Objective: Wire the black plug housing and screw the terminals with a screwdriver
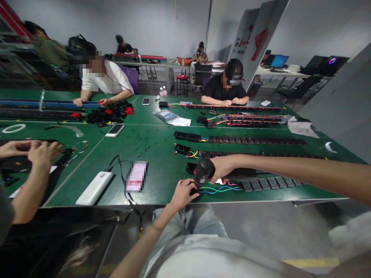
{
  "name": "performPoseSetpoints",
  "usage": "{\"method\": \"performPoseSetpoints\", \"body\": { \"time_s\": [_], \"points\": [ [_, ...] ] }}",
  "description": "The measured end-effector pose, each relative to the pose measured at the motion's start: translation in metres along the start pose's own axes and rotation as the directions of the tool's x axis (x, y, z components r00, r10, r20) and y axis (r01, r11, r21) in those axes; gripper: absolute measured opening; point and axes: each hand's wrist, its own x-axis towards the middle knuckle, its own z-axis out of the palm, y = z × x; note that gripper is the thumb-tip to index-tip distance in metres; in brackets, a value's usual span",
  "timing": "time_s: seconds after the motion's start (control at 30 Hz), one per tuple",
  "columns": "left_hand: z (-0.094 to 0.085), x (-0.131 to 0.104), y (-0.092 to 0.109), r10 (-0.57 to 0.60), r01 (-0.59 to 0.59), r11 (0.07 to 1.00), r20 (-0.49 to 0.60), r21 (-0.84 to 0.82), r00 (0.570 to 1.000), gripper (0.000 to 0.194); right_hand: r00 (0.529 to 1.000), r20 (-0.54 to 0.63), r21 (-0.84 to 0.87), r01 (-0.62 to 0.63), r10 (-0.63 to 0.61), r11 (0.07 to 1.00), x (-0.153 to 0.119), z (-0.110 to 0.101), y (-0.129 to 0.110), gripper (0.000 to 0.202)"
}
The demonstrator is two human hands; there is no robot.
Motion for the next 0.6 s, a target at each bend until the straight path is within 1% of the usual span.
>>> {"method": "performPoseSetpoints", "body": {
  "time_s": [0.13, 0.2, 0.27, 0.37, 0.47, 0.6],
  "points": [
    [0.0007, -0.0002, -0.0004, 0.002, -0.002, 1.0, -0.004, -0.001, 1.0, 0.025, 0.999, 0.035, 0.08, 0.012, -0.015, 0.997, 0.002, 0.0002, 0.0033, 0.039],
    [0.0009, -0.0003, -0.0005, 0.005, -0.005, 1.0, -0.005, -0.003, 1.0, 0.025, 0.999, 0.037, 0.059, 0.013, -0.016, 0.998, 0.002, 0.0004, 0.0028, 0.038],
    [0.0008, -0.0002, -0.0004, 0.01, -0.01, 1.0, -0.004, -0.006, 1.0, 0.027, 1.0, 0.026, 0.001, 0.006, -0.006, 1.0, 0.0012, 0.0007, 0.0007, 0.035],
    [0.0005, 0.0001, 0.0, 0.013, -0.013, 1.0, -0.001, -0.008, 1.0, 0.029, 1.0, 0.005, -0.059, -0.029, 0.03, 0.998, 0.0007, 0.0016, -0.0024, 0.031],
    [0.0004, 0.0, 0.0001, 0.011, -0.011, 1.0, -0.001, -0.009, 1.0, 0.029, 0.998, 0.006, -0.064, -0.063, 0.064, 0.996, 0.0029, 0.0033, -0.0012, 0.025],
    [0.0005, -0.0006, -0.0002, 0.009, -0.009, 1.0, 0.0, -0.007, 1.0, 0.029, 0.996, 0.028, -0.034, -0.083, 0.084, 0.996, 0.0062, 0.0059, 0.0065, 0.016]
  ]
}}
